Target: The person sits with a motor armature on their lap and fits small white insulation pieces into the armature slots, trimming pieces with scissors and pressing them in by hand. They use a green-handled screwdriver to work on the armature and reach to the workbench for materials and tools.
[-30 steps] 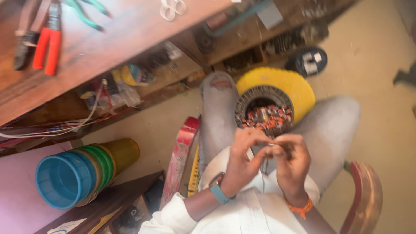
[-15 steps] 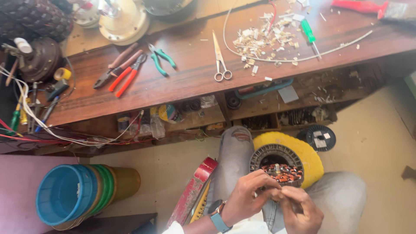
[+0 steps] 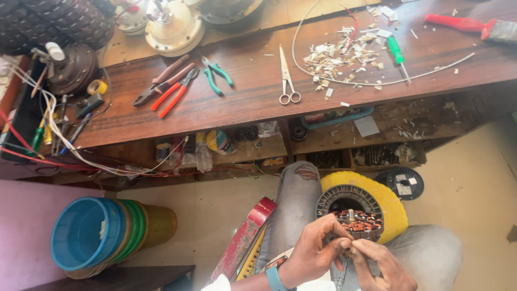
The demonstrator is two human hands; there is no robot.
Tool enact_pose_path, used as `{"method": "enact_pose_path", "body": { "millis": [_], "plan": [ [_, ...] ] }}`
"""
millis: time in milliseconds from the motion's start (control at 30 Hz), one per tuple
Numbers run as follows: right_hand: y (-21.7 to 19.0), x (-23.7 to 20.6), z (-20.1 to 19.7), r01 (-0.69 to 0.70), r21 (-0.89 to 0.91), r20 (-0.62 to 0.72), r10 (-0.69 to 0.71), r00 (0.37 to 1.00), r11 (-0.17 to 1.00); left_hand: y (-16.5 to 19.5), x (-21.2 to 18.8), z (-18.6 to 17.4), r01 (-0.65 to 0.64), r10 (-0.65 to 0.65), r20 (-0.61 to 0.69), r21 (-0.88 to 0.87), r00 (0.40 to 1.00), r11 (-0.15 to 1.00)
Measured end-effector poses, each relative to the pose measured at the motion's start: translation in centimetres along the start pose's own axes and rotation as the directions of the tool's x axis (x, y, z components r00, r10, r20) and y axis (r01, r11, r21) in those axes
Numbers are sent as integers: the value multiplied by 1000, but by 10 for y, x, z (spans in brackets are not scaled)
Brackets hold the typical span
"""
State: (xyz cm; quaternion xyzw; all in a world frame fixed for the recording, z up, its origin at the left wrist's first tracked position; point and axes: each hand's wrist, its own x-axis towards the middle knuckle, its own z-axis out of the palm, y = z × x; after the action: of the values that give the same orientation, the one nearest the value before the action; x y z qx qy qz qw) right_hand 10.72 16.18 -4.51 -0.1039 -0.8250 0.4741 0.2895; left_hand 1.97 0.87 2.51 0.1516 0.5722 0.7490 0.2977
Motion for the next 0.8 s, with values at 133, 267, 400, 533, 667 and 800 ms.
{"method": "enact_pose_path", "body": {
  "millis": [133,267,400,533,667,800],
  "plan": [
    [16,-4,-2,-272,283,176,229,957,920,-6,-5,-2,-92,94,-64,31,994,995],
    [30,-10,7,-538,350,256,474,843,767,-13,-12,-6,-358,416,-16,477,909,803],
    [31,-21,31,-508,337,176,477,861,792,-14,-10,-7,-406,490,2,561,872,721],
    [26,-23,43,-169,392,-50,204,978,905,-3,-4,-6,-242,287,-61,389,956,889],
    [24,-11,37,-221,437,18,237,971,872,12,0,-13,-175,223,-42,484,974,857],
    [28,-11,37,-473,476,135,470,872,742,19,5,-20,-343,385,73,624,920,702]
  ]
}}
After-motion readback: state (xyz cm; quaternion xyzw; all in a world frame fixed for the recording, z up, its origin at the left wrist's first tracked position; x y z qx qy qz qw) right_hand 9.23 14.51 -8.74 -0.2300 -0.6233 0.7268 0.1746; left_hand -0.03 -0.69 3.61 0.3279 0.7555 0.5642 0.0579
